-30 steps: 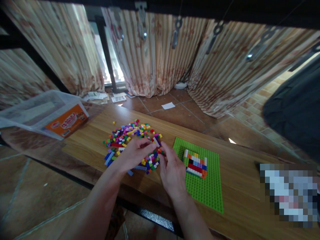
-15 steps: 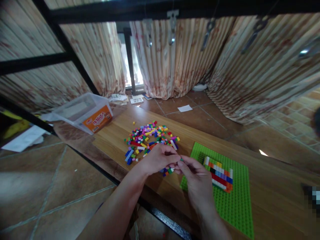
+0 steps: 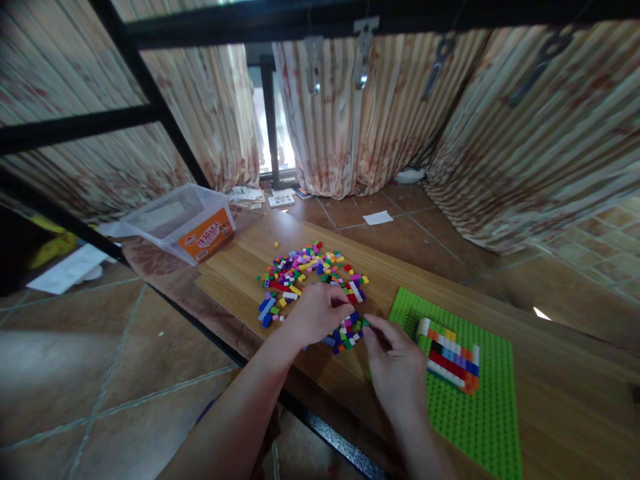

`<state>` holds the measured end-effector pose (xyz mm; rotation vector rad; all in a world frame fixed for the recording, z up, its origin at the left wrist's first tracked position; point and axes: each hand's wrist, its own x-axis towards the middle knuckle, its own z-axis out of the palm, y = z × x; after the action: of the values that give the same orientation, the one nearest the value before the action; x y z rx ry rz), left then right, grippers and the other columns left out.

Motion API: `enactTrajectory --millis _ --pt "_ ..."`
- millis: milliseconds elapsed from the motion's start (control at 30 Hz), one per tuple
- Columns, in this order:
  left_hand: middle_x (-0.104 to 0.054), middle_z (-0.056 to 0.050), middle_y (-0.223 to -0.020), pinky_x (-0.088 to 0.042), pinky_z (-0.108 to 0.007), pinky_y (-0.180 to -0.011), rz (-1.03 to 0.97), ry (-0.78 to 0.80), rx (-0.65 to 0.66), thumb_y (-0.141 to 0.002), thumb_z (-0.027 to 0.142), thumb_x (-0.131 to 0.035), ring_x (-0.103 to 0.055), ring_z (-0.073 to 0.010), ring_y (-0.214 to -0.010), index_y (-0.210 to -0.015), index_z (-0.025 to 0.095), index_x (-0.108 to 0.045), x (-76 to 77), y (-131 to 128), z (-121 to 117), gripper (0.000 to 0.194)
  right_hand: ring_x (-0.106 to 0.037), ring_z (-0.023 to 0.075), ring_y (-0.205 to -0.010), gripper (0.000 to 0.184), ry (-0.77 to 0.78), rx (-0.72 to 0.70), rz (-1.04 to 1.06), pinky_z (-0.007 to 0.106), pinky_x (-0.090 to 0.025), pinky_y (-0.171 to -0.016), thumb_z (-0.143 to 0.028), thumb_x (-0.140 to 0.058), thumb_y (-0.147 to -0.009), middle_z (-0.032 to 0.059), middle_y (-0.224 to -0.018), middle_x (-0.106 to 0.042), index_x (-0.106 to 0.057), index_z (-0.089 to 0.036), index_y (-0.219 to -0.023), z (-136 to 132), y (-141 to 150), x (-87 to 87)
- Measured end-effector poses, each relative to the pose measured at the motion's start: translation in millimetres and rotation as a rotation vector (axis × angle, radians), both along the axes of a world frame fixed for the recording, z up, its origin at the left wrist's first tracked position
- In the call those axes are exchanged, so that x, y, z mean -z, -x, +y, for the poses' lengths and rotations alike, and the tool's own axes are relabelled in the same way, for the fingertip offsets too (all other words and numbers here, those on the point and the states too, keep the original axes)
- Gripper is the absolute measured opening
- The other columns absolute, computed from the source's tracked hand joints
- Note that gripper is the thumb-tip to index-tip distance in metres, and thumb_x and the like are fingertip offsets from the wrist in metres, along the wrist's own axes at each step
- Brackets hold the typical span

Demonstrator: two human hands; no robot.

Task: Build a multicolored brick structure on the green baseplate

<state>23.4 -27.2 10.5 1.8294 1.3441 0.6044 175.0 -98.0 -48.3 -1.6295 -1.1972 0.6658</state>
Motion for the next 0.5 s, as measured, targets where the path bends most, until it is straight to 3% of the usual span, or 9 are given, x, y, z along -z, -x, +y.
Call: enactTrajectory --millis 133,500 --pt "-0.074 -0.007 -0.074 -0.046 -0.028 -0.065 0.107 -0.050 0.055 -0.079 0.021 -0.060 -0.063 -0.0186 -0.067 -0.079 0.015 -0.077 -0.3 1.0 0.0 0.018 -0.072 0.0264 -0.089 0.030 -0.012 -0.056 -0.184 0.046 -0.055 -0.087 -0.042 -0.062 -0.082 0.0082 -0.099 -0.076 -0.074 -0.023 -0.100 0.3 0.9 5.7" --pt "-0.075 -0.003 -0.081 -0.049 -0.026 -0.071 0.255 -0.063 0.121 -0.077 0.018 -0.061 -0.066 -0.0180 -0.075 -0.083 0.021 -0.077 3.6 4.0 -0.1 0.017 -0.071 0.0264 -0.096 0.032 0.010 -0.088 -0.214 0.048 -0.053 -0.092 -0.040 -0.058 -0.084 0.0102 -0.107 -0.075 -0.070 -0.021 -0.107 2.4 -0.5 9.8"
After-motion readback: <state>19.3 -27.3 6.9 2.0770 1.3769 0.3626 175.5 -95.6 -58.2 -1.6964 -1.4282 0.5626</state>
